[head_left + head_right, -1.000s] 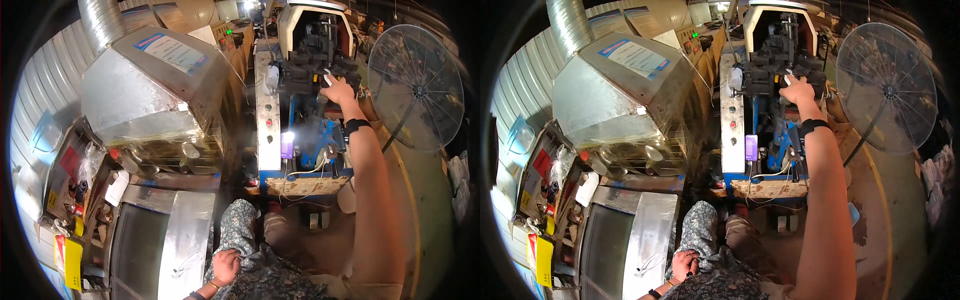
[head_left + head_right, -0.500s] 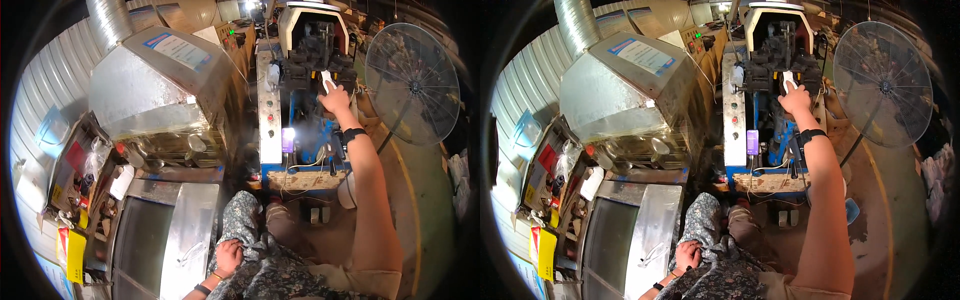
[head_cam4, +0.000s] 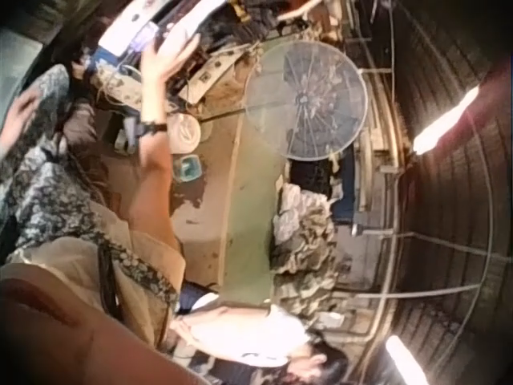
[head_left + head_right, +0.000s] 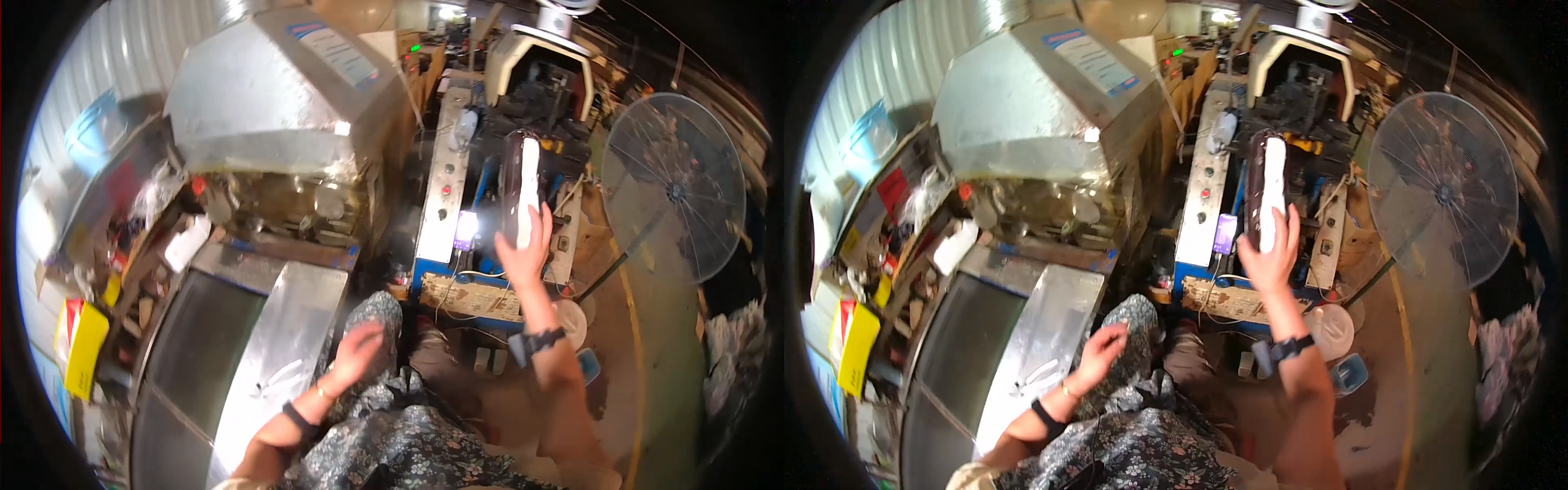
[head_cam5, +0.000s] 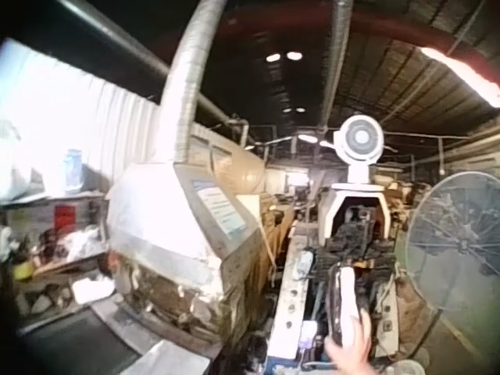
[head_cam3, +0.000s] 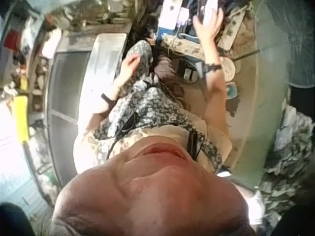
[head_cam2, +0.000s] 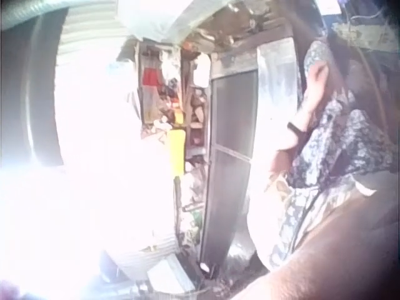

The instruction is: Operating a lasting machine to shape shoes and placing finished components on a conveyor belt.

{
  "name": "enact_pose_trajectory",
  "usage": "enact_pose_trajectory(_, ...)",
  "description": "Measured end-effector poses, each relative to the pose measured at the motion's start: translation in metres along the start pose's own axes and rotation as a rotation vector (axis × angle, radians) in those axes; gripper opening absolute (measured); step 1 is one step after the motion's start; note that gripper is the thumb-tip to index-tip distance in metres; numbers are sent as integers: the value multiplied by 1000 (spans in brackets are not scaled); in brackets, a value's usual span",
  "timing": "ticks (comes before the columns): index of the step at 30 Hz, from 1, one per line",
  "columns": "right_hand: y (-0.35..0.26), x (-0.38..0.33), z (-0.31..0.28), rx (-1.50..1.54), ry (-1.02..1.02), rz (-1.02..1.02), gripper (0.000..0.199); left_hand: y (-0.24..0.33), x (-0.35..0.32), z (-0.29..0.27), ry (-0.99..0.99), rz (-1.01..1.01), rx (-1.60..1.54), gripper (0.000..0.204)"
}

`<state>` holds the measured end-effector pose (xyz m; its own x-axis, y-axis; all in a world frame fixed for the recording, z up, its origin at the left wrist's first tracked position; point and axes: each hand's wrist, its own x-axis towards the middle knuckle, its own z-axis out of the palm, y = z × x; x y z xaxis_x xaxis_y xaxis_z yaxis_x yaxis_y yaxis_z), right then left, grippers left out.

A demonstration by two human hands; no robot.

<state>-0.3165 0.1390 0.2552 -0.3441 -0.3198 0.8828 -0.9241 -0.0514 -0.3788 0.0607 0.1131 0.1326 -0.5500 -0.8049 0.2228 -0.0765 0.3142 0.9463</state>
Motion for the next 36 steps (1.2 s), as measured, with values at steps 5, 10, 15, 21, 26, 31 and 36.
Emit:
enact_pose_trajectory(5, -141, -77, -10, 361, -195, -169, 100, 72, 63, 12, 101, -114, -703, 65)
enact_pose_trajectory(10, -189, -116, -9, 1087, -819, 282, 111, 101, 28, -26, 106, -517, -1187, 53)
enact_pose_trajectory(15, -193, -104, 17, 1498, -1015, 779, 90, 83, -17, -13, 157, -667, -1265, 48)
enact_pose_trajectory(21, -169, -90, -5, 1570, -1298, 1014, 69, 74, -12, -35, -56, -347, -375, 53)
enact_pose_trajectory(26, -162, -116, -37, 1493, -981, 1119, 67, 74, -10, -61, -22, -179, -467, 72)
enact_pose_trajectory(31, -188, -145, -42, 1712, -775, 558, 86, 75, -21, -80, 494, -470, -1330, 91)
enact_pose_trajectory(36, -207, -153, -32, 1333, -834, 19, 93, 72, -22, -73, 275, -291, -1442, 91)
